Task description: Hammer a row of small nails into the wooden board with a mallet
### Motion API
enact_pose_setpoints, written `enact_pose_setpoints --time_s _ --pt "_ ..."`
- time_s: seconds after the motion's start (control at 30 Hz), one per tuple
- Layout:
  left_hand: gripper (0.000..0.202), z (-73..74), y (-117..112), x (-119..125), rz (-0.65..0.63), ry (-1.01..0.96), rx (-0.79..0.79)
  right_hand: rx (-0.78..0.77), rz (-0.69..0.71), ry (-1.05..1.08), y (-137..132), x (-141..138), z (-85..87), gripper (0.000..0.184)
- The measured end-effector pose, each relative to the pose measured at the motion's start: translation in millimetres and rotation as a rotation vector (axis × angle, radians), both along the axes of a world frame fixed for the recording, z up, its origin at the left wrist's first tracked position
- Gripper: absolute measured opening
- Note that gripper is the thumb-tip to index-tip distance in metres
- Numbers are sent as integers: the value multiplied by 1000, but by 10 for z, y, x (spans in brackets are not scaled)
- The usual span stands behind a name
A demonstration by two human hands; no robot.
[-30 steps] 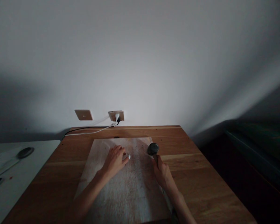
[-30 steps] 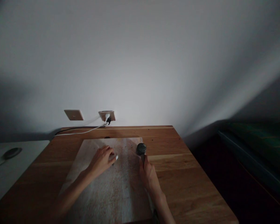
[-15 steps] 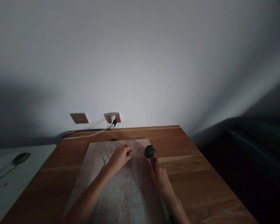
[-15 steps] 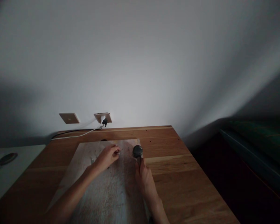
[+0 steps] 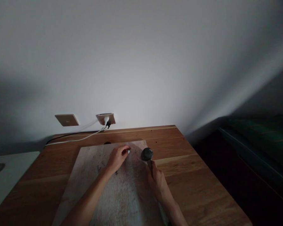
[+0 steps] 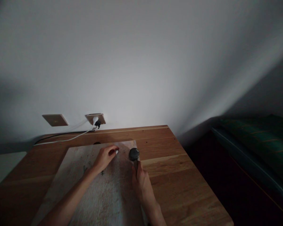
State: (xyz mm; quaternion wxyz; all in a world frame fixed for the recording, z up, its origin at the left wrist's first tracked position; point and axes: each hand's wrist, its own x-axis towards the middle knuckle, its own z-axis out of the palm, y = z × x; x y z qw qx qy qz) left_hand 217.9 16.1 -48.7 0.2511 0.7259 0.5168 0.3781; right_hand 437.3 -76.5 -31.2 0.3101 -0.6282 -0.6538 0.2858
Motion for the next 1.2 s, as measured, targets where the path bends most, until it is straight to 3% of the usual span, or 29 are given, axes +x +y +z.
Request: enact_pose_setpoints --time_s 0.13,0.4,0.6,0.9,1.2 --pt "28 33 -26 5 2 33 -8 -14 10 12 -20 4 17 32" --pt "28 4 -35 2 -28 53 37 38 -20 -21 0 54 -122 37" --pt "25 -1 -43 9 -40 70 36 46 -23 -30 -21 12 -60 37" --pt "24 26 -23 16 -27 89 8 19 -69 -86 -4 19 -97 36" --pt "27 12 -31 6 -29 59 -16 -78 -115 -53 16 18 -24 42"
